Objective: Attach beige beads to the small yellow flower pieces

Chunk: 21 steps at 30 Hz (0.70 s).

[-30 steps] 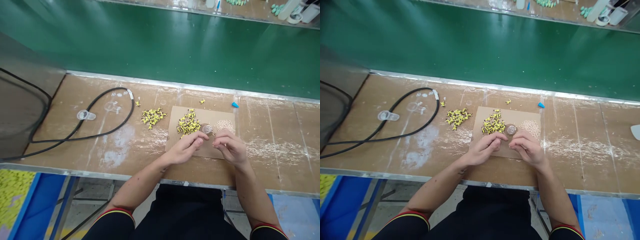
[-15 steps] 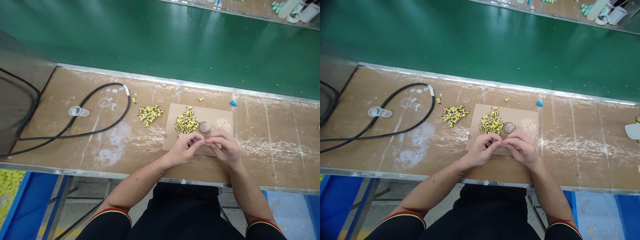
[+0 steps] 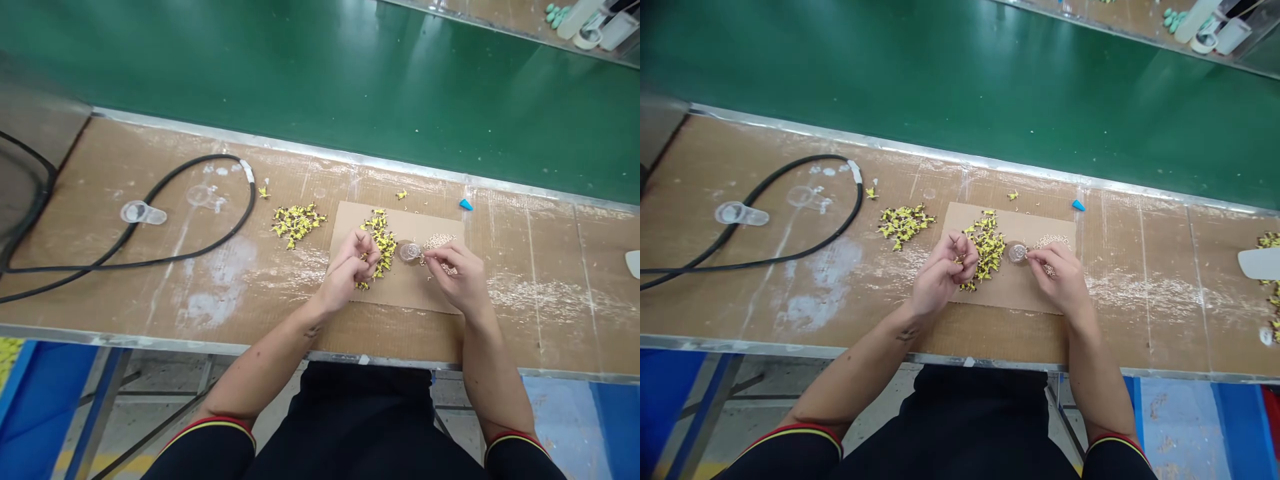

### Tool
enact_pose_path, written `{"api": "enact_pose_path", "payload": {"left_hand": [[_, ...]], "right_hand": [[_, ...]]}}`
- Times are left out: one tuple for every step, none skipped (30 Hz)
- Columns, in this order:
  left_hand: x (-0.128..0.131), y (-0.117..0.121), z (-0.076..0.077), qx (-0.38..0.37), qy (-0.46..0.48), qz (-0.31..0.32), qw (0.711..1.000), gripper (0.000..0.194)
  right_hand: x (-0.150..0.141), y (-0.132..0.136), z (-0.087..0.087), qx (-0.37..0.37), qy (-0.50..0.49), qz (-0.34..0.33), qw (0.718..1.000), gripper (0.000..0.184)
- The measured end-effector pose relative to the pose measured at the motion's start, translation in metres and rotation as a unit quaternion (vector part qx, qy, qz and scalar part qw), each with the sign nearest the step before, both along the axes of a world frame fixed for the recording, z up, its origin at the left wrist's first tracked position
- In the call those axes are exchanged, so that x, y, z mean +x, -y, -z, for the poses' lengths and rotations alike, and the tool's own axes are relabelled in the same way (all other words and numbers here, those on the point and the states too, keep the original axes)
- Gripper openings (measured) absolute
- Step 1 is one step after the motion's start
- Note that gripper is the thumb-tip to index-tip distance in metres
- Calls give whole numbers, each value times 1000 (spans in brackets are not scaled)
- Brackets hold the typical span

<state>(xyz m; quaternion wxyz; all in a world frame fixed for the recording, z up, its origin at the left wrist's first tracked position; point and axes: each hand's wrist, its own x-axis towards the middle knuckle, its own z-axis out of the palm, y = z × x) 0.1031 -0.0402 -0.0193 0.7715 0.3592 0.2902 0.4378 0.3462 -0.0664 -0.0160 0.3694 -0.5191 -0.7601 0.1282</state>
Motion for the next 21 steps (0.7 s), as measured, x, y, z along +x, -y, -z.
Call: {"api": "enact_pose_path", "payload": {"left_hand": [[-1, -1, -1, 0, 0, 0, 1000, 29], [-2, -2, -1, 7, -4, -2, 1000, 31], [-2, -2, -2, 19, -9, -6, 1000, 31], [-2, -1, -2, 34, -16, -11, 999, 30], [-1, -1, -2, 51, -24, -16, 998, 29], [-1, 0, -2, 68, -35, -19, 997, 27], [0, 1, -2, 83, -47, -19, 995, 24], [0, 2, -3, 95, -60, -15, 994, 21], [1, 2, -4, 103, -73, -10, 992, 18], [1, 2, -5, 108, -83, -5, 991, 16], [0, 2, -6, 111, -91, -3, 990, 14], [0, 1, -7, 113, -97, -4, 989, 13], [0, 1, -8, 112, -101, -6, 989, 11], [-1, 1, -9, 107, -105, -7, 989, 10], [-2, 0, -9, 100, -106, -6, 989, 9], [-2, 0, -10, 91, -105, -1, 990, 8], [-3, 0, -10, 82, -105, 6, 991, 6], [-4, 0, -9, 75, -106, 15, 991, 5], [-4, 0, -9, 69, -109, 21, 991, 6], [-4, 0, -9, 65, -112, 28, 991, 6], [-5, 0, -8, 61, -114, 32, 991, 8]], "right_hand": [[0, -1, 2, -1, 6, 6, 1000, 13], [-1, -2, 4, -1, 10, 10, 1000, 12], [-1, -3, 6, -1, 14, 13, 1000, 11], [-3, -3, 7, -2, 17, 14, 1000, 11], [-4, -4, 8, -4, 19, 15, 1000, 11], [-5, -4, 9, -9, 22, 14, 1000, 11], [-5, -4, 9, -12, 26, 15, 999, 11], [-6, -4, 9, -14, 30, 16, 999, 11], [-7, -4, 8, -16, 34, 18, 999, 11], [-7, -4, 8, -17, 36, 20, 999, 11], [-8, -5, 7, -19, 37, 21, 999, 11], [-8, -5, 7, -20, 38, 23, 999, 11], [-9, -5, 7, -22, 38, 26, 999, 11], [-9, -5, 6, -23, 38, 27, 999, 11], [-10, -5, 6, -24, 38, 29, 999, 11], [-10, -5, 6, -24, 38, 30, 999, 10], [-10, -5, 6, -24, 39, 30, 998, 11], [-10, -5, 5, -26, 40, 30, 998, 11], [-10, -5, 5, -28, 43, 30, 998, 11], [-10, -4, 5, -32, 46, 31, 998, 11], [-10, -4, 4, -35, 47, 33, 998, 11]]}}
